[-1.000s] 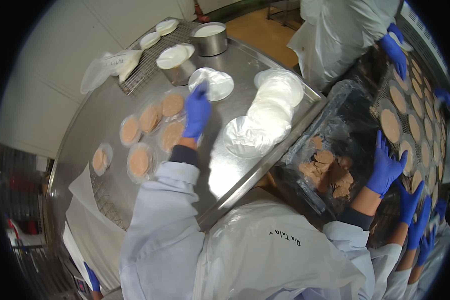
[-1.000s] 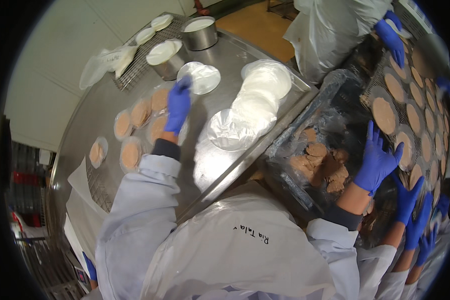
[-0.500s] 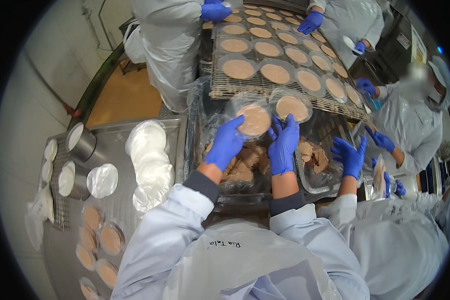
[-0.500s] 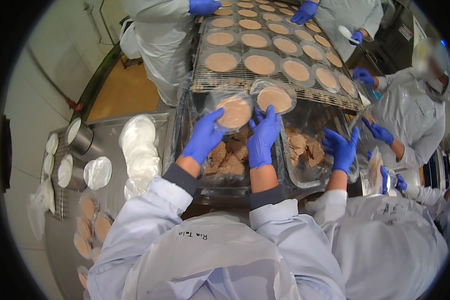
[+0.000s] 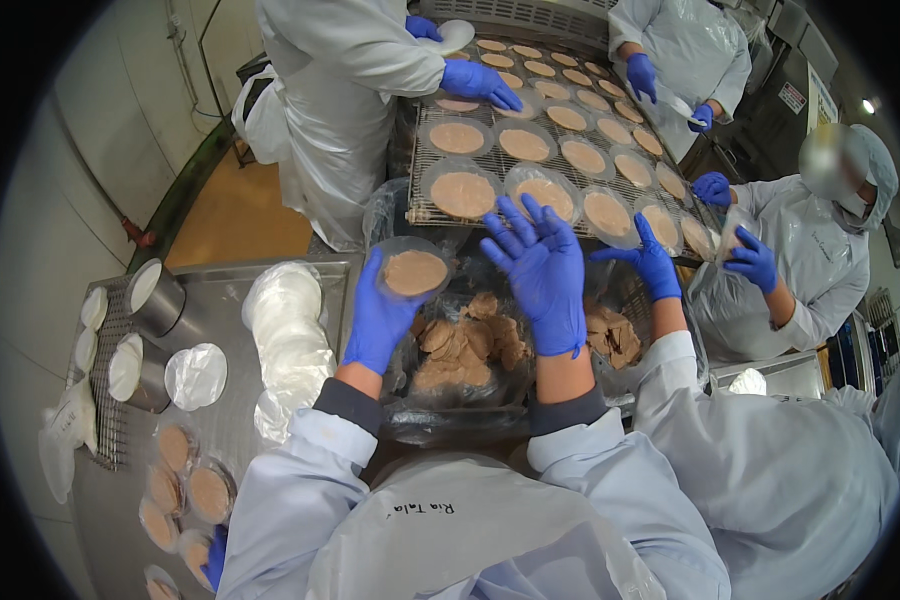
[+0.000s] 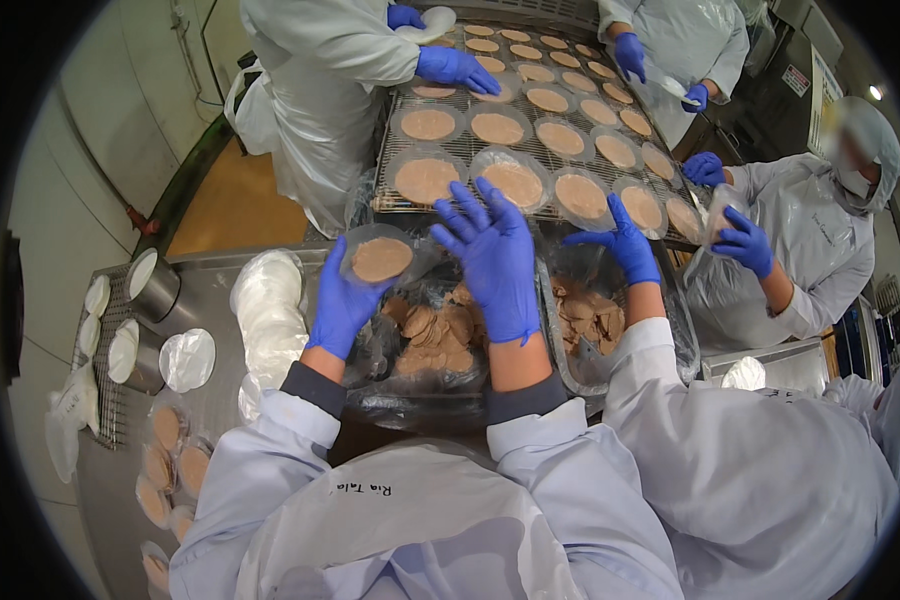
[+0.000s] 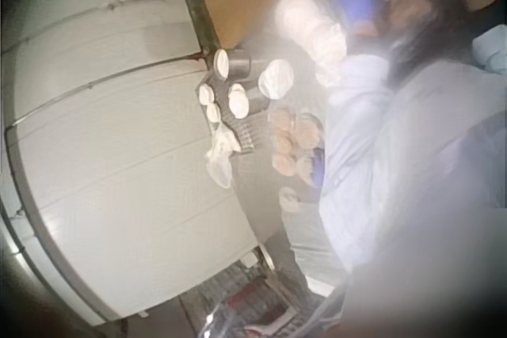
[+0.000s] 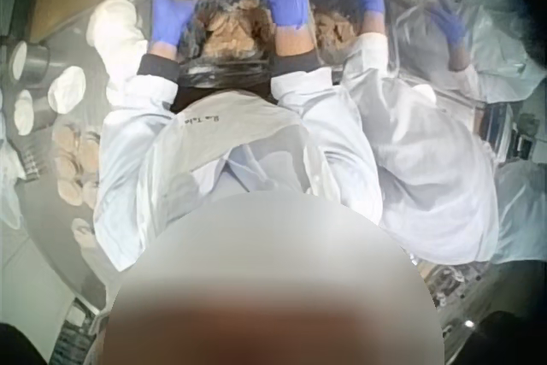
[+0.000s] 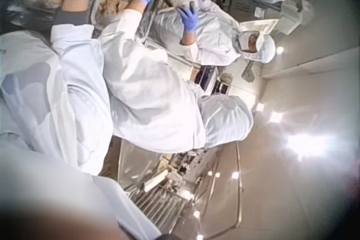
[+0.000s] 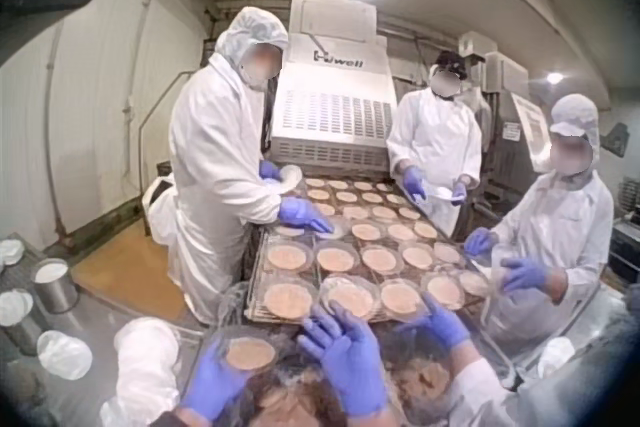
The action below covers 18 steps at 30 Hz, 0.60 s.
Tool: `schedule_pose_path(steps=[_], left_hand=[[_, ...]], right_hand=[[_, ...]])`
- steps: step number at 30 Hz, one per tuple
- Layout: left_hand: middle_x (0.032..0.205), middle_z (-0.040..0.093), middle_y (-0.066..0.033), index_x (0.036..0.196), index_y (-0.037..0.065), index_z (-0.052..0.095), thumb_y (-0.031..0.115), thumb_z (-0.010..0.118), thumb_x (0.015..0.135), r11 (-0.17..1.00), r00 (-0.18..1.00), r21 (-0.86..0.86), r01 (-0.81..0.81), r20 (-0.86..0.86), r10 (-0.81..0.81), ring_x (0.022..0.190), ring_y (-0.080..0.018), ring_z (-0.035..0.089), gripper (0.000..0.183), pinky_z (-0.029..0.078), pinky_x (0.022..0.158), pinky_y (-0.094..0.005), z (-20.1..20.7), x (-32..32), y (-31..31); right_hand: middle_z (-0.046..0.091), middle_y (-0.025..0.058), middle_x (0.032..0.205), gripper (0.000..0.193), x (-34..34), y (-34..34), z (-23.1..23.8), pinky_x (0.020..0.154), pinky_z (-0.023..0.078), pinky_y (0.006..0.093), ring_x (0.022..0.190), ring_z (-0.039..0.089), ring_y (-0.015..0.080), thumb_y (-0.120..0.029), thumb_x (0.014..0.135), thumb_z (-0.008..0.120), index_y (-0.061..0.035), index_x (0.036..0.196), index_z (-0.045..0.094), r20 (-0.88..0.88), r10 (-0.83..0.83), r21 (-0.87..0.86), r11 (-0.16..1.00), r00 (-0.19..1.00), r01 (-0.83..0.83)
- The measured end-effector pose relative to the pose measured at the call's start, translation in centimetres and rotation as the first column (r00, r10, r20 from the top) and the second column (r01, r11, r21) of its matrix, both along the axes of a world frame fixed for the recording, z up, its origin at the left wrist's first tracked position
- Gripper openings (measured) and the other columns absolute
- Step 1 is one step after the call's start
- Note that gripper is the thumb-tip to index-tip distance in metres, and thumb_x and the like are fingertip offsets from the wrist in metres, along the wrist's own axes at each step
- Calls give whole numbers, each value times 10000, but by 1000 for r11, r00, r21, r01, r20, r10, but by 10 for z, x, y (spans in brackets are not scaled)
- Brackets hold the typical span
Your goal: The person repeatedly picks up round meat patties from a wire rack and places them into clear plastic bags on a stainless steel table. The person works alongside other staff in a commercial kitchen, handling the patties one at a time and arranging them in bags.
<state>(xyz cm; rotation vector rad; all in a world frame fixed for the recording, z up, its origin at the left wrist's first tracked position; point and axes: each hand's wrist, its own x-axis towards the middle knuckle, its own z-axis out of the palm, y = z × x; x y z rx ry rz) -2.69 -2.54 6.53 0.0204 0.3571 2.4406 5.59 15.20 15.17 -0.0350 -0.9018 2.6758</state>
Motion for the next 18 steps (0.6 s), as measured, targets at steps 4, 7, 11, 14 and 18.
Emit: schedule_pose_path(steps=[4, 7, 11, 14, 18], left_hand=[[1289, 355, -194, 1267, -10, 285, 309, 443, 886, 999, 995, 44, -14, -99, 18, 1184, -342, 369, 521, 329, 971, -498, 18, -9, 34], [1291, 349, -195, 1268, -15, 280, 227, 458, 881, 998, 993, 52, -19, -116, 25, 1185, -343, 368, 490, 332, 970, -504, 30, -23, 64], [1290, 349, -200, 1273, -17, 273, 120, 450, 870, 999, 998, -52, 14, -53, -17, 1185, -346, 368, 461, 327, 974, -514, 16, -25, 81], [1287, 352, -207, 1271, -20, 274, 85, 439, 858, 992, 999, -119, 41, -23, -44, 1194, -356, 356, 457, 319, 978, -520, 0, -10, 60], [1309, 314, -223, 1283, -15, 249, 100, 446, 850, 998, 997, -40, 53, 57, -51, 1206, -380, 329, 490, 302, 977, -544, 3, 14, 2]], right_hand=[[411, 164, 1260, 459, 2, 30, -30, 937, 357, 469, 1151, 416, 331, -327, 877, 419, -78, 1255, 345, 57, -123, -103, 986, 991, 128], [394, 152, 1271, 518, 0, 33, -53, 946, 340, 486, 1170, 389, 332, -393, 861, 425, -78, 1262, 335, 131, -122, -296, 942, 984, 156], [386, 138, 1266, 530, -5, 46, -75, 942, 332, 517, 1173, 371, 339, -410, 833, 436, -73, 1235, 357, -26, -99, -364, 928, 995, 83], [404, 142, 1248, 518, 1, 45, -81, 924, 353, 526, 1153, 392, 336, -361, 811, 456, -84, 1237, 355, 13, -45, -317, 947, 999, 46], [404, 167, 1255, 491, 19, 16, -6, 942, 338, 521, 1167, 385, 336, -314, 808, 486, -61, 1219, 390, -80, -118, -189, 977, 990, 101]])
